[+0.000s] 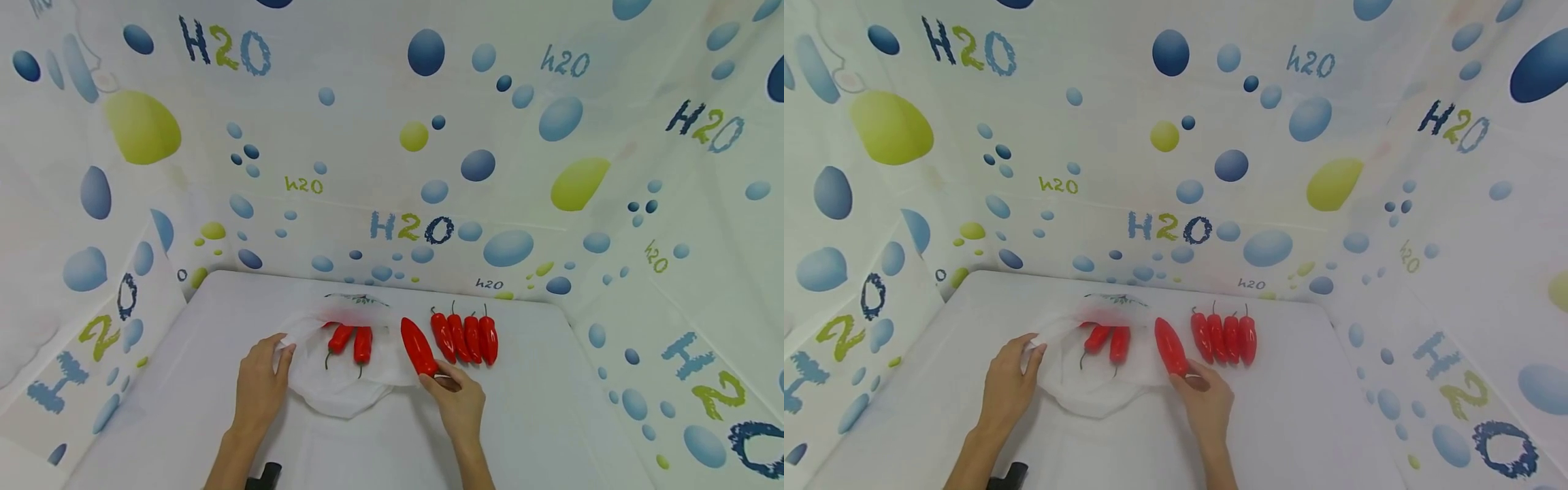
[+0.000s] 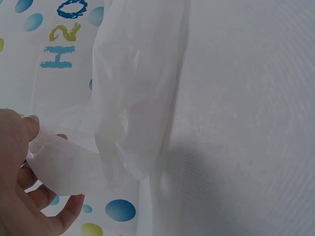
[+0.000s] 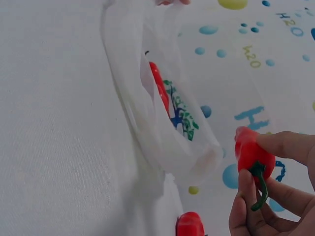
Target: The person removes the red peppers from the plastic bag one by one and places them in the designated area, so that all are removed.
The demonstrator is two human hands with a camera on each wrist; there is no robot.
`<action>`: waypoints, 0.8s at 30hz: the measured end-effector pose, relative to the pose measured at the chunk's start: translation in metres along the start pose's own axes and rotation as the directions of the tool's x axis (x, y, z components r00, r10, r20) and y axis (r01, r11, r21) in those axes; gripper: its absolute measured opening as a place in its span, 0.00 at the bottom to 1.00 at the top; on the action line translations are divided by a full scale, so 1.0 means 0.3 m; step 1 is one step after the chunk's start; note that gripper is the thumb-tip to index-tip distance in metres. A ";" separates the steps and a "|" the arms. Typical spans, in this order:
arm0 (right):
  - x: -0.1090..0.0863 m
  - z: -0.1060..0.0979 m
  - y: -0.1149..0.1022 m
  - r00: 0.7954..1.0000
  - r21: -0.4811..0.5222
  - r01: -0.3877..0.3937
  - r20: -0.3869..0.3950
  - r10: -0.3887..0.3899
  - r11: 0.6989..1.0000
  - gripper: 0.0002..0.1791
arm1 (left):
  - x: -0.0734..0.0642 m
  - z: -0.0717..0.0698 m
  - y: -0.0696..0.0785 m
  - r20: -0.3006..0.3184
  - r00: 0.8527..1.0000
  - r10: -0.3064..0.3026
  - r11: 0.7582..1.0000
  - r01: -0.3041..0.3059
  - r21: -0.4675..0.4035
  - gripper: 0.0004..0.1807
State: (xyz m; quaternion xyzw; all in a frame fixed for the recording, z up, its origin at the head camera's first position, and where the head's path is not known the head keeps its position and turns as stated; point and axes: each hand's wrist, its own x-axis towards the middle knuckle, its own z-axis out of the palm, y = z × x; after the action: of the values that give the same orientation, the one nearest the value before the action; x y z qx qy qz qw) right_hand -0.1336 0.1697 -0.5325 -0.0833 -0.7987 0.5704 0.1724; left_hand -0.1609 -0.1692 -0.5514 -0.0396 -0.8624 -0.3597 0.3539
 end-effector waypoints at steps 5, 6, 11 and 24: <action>-0.009 -0.024 0.006 0.999 -0.006 -0.037 -0.019 0.036 0.999 0.24 | 0.000 -0.001 -0.001 0.014 1.000 -0.019 1.000 0.019 0.000 0.18; -0.012 -0.029 0.007 0.999 -0.005 -0.043 -0.026 0.043 0.999 0.25 | 0.000 -0.001 -0.002 0.015 1.000 -0.020 1.000 0.020 -0.001 0.18; -0.026 -0.054 0.015 0.994 -0.021 -0.077 -0.074 0.076 0.997 0.25 | -0.001 -0.001 -0.005 0.015 1.000 -0.019 1.000 0.019 -0.005 0.18; -0.020 -0.107 0.060 0.979 -0.073 -0.127 -0.171 0.113 0.989 0.23 | -0.002 -0.006 0.005 0.023 0.999 -0.026 1.000 0.026 -0.005 0.18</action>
State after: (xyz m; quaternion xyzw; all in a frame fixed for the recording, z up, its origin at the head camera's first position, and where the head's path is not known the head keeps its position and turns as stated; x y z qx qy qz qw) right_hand -0.1173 0.2019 -0.5413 -0.1858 -0.7982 0.5370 0.2001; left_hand -0.1590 -0.1692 -0.5501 -0.0335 -0.8660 -0.3659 0.3393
